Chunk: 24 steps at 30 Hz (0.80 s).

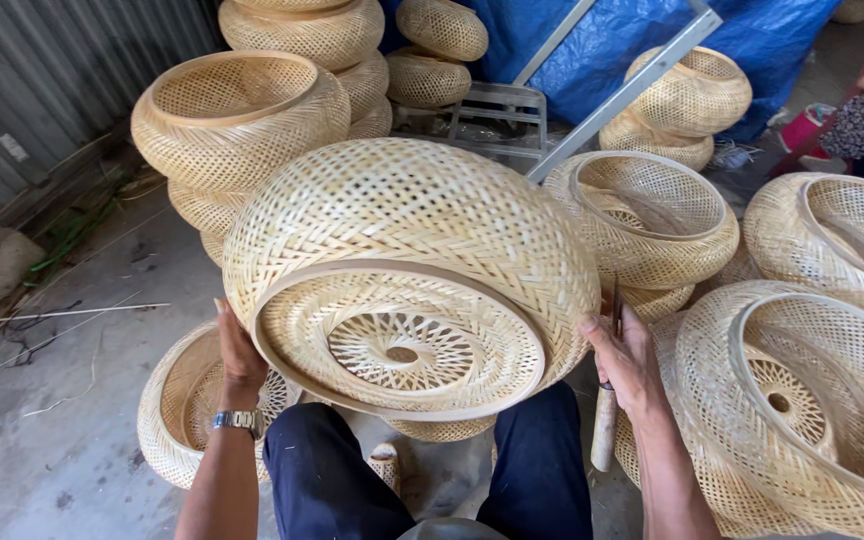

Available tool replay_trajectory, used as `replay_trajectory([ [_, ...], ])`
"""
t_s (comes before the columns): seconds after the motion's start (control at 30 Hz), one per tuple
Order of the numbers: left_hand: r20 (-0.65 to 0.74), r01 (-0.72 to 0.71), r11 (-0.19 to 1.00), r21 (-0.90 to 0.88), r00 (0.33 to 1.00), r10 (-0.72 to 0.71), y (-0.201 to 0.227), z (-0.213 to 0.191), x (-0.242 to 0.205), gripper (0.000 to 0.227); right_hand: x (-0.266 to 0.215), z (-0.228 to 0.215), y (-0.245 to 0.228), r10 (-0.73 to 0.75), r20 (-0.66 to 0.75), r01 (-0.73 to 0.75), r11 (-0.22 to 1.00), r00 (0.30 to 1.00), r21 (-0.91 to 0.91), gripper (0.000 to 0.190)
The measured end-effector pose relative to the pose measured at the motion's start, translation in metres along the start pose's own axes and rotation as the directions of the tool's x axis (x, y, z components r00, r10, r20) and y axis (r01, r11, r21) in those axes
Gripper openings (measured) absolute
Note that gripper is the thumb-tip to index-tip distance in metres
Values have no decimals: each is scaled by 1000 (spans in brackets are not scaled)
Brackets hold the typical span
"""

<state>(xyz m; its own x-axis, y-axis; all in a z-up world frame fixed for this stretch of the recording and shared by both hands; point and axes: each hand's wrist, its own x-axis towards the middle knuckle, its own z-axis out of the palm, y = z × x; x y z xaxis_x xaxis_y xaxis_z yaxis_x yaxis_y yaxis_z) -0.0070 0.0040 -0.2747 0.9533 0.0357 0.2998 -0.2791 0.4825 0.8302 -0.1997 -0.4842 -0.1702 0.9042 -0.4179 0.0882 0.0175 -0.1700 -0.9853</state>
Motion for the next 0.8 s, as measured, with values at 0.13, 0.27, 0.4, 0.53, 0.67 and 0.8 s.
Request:
replay_trajectory([
  [0.13,-73,214,969,-125,972,-224,-14,6,-20,76,-8,-4,-14,-153,49,158,981,987,-115,71],
  [0.27,-96,228,966,-122,966,-240,-20,19,-37,78,-13,-11,-24,-224,129,246,950,966,-190,70],
  [0.4,-125,319,922,-221,928,-351,-26,27,-48,80,-15,-14,-36,-172,118,199,938,978,-284,70],
  [0.53,-92,343,921,-185,927,-363,-34,32,-59,81,-25,-5,-55,-236,131,261,937,963,-233,68],
  [0.67,-88,383,909,-165,912,-400,-52,27,-71,85,-36,-1,-84,-350,188,395,858,918,-328,67],
  [0.8,-77,412,895,-172,900,-429,-85,9,-88,88,-43,-5,-104,-221,152,268,797,963,-541,68],
])
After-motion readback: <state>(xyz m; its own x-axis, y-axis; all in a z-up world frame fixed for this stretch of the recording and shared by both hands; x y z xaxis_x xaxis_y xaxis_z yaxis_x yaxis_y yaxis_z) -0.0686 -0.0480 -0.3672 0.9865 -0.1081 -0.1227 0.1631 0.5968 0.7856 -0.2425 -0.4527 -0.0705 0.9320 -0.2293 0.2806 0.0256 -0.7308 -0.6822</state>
